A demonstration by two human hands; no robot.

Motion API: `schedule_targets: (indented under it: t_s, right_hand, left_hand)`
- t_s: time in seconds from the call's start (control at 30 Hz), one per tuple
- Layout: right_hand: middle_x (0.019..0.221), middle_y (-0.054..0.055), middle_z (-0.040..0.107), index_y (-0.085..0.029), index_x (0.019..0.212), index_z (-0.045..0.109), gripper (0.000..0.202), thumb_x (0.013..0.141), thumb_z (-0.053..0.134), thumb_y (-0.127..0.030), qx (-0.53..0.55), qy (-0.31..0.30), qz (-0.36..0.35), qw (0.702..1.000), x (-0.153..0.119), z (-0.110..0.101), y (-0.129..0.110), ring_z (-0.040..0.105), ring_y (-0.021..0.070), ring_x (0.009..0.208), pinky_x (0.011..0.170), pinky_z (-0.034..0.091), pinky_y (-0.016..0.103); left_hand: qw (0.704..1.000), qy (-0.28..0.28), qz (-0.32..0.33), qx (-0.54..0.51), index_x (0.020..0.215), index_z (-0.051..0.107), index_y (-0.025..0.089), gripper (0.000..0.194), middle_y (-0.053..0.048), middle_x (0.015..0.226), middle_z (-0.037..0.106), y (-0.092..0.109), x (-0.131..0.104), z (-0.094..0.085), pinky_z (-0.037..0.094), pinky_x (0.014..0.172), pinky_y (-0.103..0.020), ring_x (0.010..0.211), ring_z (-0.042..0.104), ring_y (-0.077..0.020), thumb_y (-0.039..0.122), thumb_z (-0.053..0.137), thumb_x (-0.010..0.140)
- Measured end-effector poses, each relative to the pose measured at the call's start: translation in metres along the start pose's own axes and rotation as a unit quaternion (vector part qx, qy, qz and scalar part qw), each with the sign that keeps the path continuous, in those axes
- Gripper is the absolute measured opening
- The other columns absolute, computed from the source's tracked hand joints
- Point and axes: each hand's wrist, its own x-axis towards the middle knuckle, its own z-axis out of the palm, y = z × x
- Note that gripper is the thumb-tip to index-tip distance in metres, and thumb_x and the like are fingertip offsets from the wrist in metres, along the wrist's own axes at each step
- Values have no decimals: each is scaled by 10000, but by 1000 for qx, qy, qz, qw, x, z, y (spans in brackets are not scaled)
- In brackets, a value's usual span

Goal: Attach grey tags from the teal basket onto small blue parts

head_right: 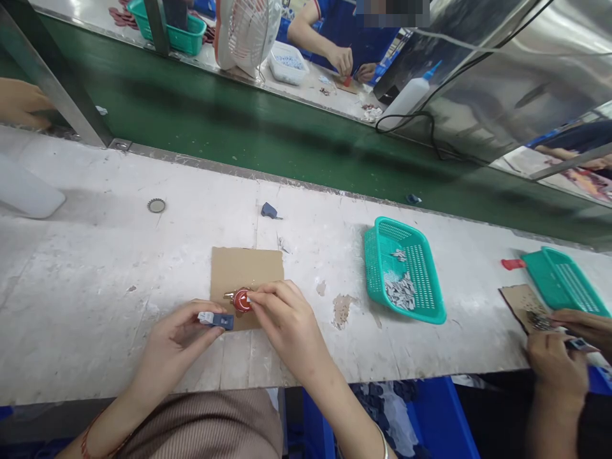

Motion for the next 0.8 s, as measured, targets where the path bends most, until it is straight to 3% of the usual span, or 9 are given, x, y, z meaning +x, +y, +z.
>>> schedule_targets:
  t_s: [0.17,0.3,0.43,0.57,0.8]
  right_hand:
    - [935,59,733,-257,970,753,149,903,640,-188,107,17,108,988,1,-2,-2,673,219,900,799,565,379]
    - [925,36,772,-273,908,777,80,854,719,-279,311,35,226,922,3,-5,-7,717,202,876,784,596,337]
    - [951,26,773,-292,886,787,74,825,756,-320,415,20,250,874,6,-8,-20,720,187,907,821,603,317]
    - [967,42,748,-273,886,788,72,822,757,-270,414,2,230,881,9,-10,-34,705,184,929,835,603,313]
    - [951,48,738,-271,902,782,115,843,712,-202,325,-5,199,925,6,-12,-43,687,206,955,929,570,390]
  left_hand:
    - [1000,1,-18,-26,958,722,210,129,-49,988,730,1,-2,0,582,804,-270,939,682,-188,192,667,842]
    - [995,-11,-50,-86,969,699,207,117,-42,995,719,8,-2,3,578,820,-256,929,687,-176,209,665,857]
    - [991,-26,-50,-125,978,696,204,122,-46,1024,712,19,0,10,575,850,-266,983,680,-188,206,671,858]
    - [988,-24,-43,-145,985,701,207,132,-56,1059,709,24,0,13,579,867,-290,1042,672,-215,213,682,854]
    - [991,-4,-18,-129,974,718,222,124,-52,1027,704,24,-4,12,591,838,-275,1015,671,-206,226,690,853]
